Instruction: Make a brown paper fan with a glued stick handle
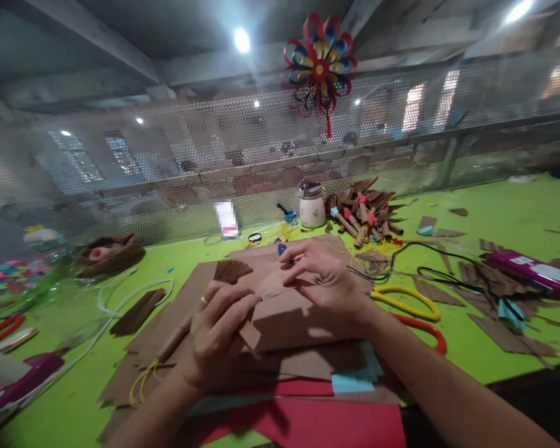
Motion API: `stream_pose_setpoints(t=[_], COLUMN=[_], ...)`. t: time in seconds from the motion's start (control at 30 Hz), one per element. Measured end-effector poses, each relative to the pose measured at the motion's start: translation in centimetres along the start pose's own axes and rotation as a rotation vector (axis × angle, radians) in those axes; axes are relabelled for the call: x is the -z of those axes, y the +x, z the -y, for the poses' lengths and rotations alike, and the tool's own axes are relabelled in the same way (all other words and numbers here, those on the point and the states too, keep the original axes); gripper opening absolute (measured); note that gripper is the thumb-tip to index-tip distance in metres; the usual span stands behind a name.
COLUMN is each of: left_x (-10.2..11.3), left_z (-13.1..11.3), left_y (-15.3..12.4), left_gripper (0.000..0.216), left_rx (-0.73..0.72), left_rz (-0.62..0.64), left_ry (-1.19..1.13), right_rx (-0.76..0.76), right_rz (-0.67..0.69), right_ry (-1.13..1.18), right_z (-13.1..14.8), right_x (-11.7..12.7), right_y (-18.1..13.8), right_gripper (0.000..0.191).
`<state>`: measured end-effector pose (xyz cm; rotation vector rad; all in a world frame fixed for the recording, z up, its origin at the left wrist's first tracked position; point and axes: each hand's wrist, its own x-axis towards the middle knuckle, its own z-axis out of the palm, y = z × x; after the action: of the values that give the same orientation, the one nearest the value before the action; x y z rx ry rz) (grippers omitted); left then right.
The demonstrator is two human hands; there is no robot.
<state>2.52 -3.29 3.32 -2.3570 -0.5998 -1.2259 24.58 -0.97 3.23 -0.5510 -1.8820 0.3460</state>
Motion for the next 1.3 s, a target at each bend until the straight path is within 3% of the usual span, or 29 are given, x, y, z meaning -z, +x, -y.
stream_pose_setpoints(t=[0.37, 0.63, 0.77, 0.87, 1.07, 1.17, 1.3], left_x=[0.8, 0.2, -0.6, -1.3, -1.9, -2.0, -2.2], left_z=[-1.2, -0.9, -0.4, 0.1, 0.5, 0.7, 1.0], left_y=[0.0, -0.2, -0.3, -0.3, -0.1, 0.1, -0.1], left_gripper=[0.02, 0.019, 0.018, 0.022, 0.012, 0.024, 0.028], left_rx=[-0.023, 0.002, 0.114, 0.207, 0.391, 0.555, 0.728], left_rz=[-0.045, -0.036, -0.031, 0.047, 0.192, 0.264, 0.297], left_ry=[0.076, -0.002, -0.055, -0.171, -0.401, -0.426, -0.453], right_rx=[-0.044, -0.007, 0.061, 0.063, -0.207, -0.327, -0.338], right_rz=[-0.034, 0.025, 0.048, 0.074, 0.168, 0.171, 0.162], right_ry=[0.136, -0.006, -0.095, -0.111, -0.096, -0.096, -0.104], right_z=[0.5, 1.5, 0.7, -0.2, -1.0, -1.1, -1.0], right_x=[0.2, -0.2, -0.4, -0.3, -0.2, -0.4, -0.7], right_y=[-0.1, -0.1, -0.2, -0.2, -0.3, -0.5, -0.5], right_gripper=[0.015, 0.02, 0.016, 0.012, 0.009, 0.013, 0.019])
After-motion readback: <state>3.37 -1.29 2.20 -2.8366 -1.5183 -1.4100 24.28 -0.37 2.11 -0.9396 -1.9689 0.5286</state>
